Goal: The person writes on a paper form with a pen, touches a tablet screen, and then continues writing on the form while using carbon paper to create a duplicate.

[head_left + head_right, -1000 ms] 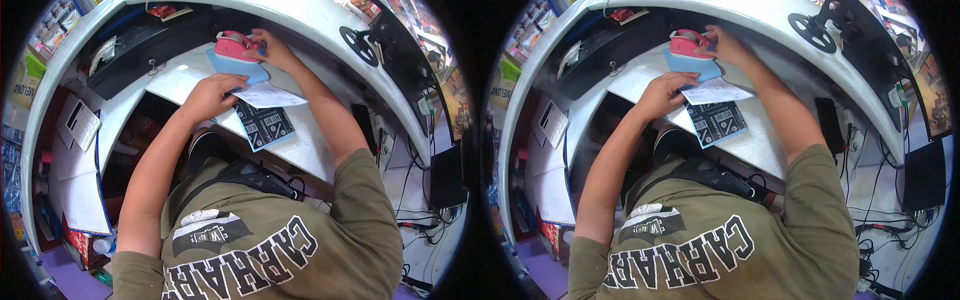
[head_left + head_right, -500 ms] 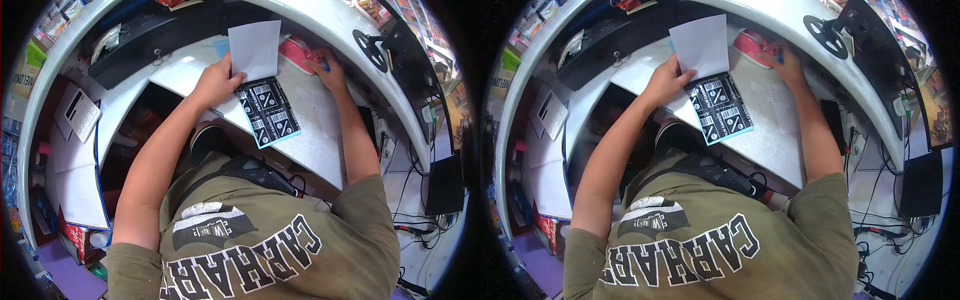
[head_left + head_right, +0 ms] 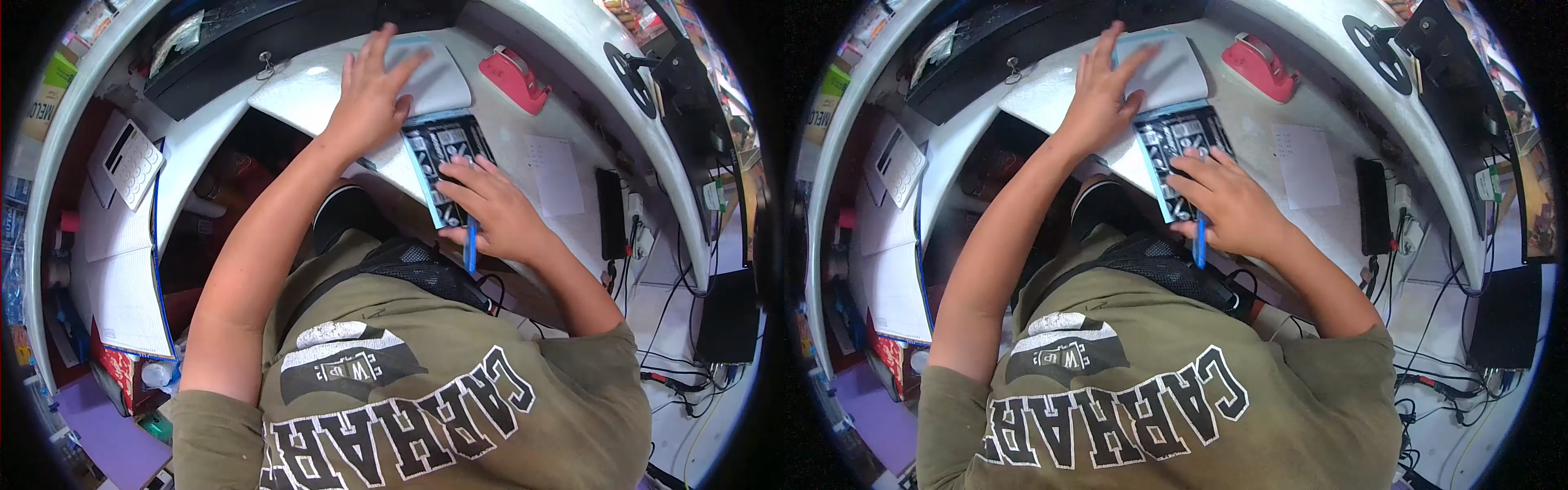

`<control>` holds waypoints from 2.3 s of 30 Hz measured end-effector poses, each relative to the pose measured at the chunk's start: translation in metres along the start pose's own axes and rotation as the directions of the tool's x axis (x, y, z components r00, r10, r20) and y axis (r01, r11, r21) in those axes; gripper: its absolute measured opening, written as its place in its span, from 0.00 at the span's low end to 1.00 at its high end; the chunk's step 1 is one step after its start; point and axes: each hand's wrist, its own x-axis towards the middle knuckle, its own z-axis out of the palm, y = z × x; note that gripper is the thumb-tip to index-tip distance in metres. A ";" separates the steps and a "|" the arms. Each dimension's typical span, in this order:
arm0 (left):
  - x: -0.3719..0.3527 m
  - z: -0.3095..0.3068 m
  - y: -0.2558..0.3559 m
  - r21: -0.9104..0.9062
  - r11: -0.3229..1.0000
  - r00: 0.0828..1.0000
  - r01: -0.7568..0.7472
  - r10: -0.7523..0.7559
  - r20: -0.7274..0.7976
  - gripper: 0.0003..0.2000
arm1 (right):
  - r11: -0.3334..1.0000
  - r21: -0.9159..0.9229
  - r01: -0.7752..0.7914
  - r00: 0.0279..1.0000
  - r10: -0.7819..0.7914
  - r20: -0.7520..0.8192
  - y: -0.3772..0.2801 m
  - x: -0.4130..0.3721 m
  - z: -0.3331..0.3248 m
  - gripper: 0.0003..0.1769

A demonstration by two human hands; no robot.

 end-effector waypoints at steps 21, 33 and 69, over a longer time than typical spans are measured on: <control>-0.006 -0.018 0.002 -0.176 0.984 0.938 -0.031 0.089 0.335 0.14 | 0.997 -0.060 -0.055 0.998 0.053 -0.039 -0.011 -0.025 -0.041 0.24; -0.017 -0.024 -0.018 -0.077 0.994 0.960 -0.079 0.097 0.262 0.14 | 0.995 0.095 -0.031 0.997 0.037 -0.065 0.030 0.007 -0.027 0.42; -0.009 -0.040 -0.013 -0.107 0.994 0.919 0.036 0.009 0.393 0.26 | 0.993 -0.113 0.027 0.906 -0.072 -0.416 0.020 0.104 -0.070 0.13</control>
